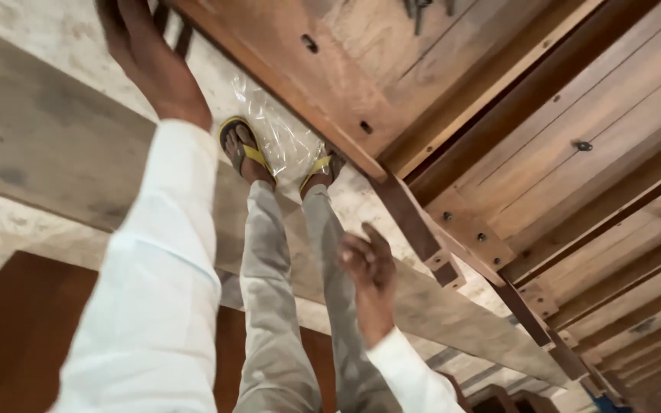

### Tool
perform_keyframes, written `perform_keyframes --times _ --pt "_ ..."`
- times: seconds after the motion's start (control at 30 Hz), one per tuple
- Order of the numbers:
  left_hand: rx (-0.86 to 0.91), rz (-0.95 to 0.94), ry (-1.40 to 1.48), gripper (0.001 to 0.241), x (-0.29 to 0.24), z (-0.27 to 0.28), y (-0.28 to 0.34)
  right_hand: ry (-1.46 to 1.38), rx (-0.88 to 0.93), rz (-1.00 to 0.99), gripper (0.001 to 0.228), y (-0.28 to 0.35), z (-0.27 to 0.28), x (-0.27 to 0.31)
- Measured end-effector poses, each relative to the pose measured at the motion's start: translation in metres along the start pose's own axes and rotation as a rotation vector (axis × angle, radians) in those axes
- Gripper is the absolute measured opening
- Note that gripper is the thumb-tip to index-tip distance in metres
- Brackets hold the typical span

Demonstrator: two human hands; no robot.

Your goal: The person assembles wooden furniture frames, picking bolts and screws from a pile on an upturned wooden unit and threading them by hand into pre-drilled holes. They align wooden rails and blocks against the frame, hold parts steady with one hand, and tighten fasteners with the other, moving between several furniture units.

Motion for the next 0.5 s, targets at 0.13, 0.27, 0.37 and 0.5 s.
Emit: perform_keyframes --times 0.13,0.27,0.37,0.5 --pt "-0.059 0.276 -0.088 0.063 0.012 -0.038 0.055 -0.022 -0.03 0.05 0.029 -0.001 0.034 -0.05" --pt "0.007 0.37 0.011 0.061 0.038 -0.066 0.12 0.309 0.605 -0.123 0.011 0.053 0.01 -0.012" --pt "-0.004 0.469 0.034 0.054 0.036 -0.093 0.169 0.229 0.96 -0.167 0.015 0.085 0.009 0.098" --pt "0.026 0.624 -0.093 0.057 0.03 -0.128 0.215 -0.348 0.686 0.398 0.007 0.053 0.097 0.151"
Point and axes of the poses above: each hand's wrist, its own y-axis away from the middle knuckle, its own z-axis out of the back of the hand, x = y × z, the point moved 9 cm from there along -y, towards the middle knuckle, and after that the axes turned 15 degrees about x, right-handed, at the moved point
